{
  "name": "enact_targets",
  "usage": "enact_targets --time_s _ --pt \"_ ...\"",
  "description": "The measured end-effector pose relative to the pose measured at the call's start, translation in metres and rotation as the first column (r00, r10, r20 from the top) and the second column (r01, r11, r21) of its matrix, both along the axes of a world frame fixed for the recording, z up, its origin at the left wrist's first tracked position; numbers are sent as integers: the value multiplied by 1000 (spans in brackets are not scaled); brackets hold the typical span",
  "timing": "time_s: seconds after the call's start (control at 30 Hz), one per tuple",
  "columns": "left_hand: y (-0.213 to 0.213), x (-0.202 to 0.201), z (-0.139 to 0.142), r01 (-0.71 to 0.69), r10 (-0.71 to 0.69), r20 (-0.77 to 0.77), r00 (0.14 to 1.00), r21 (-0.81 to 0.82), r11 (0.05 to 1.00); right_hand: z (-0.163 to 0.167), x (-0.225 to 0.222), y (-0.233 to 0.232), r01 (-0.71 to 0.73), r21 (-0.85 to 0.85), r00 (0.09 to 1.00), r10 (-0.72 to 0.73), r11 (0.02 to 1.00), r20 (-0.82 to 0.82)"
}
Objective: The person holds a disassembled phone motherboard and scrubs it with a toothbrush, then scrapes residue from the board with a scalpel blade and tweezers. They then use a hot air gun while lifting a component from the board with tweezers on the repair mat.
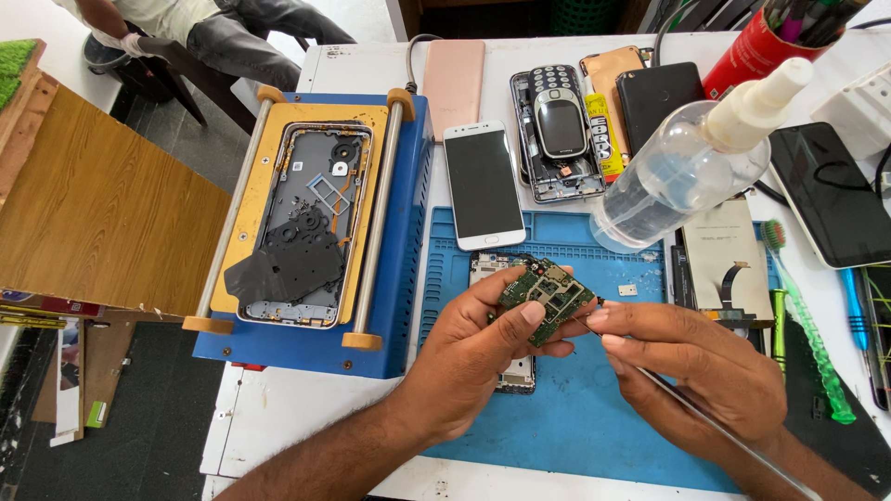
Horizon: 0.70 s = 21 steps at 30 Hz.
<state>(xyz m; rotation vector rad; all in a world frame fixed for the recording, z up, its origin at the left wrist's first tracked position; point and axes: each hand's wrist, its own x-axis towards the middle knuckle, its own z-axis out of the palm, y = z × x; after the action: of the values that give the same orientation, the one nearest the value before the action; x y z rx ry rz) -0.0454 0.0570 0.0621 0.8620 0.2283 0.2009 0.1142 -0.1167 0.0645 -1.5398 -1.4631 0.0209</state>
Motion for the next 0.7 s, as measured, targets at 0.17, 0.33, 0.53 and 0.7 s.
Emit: enact_targets --time_s 0.17,0.33,0.53,0.7 --pt "-1 1 1 0 1 -11 1000 46 999 1 -2 0 52 -37 998 -51 998 22" --pt "1 1 1 14 -13 -20 1000 51 999 2 -5 1 93 -43 994 -90 995 61" --pt "0 1 -1 8 -8 -11 1000 42 999 5 -5 2 31 -31 999 -30 999 41" --pt "0 1 -1 9 -8 -20 1000 38 999 5 -6 4 43 -24 998 -42 999 44"
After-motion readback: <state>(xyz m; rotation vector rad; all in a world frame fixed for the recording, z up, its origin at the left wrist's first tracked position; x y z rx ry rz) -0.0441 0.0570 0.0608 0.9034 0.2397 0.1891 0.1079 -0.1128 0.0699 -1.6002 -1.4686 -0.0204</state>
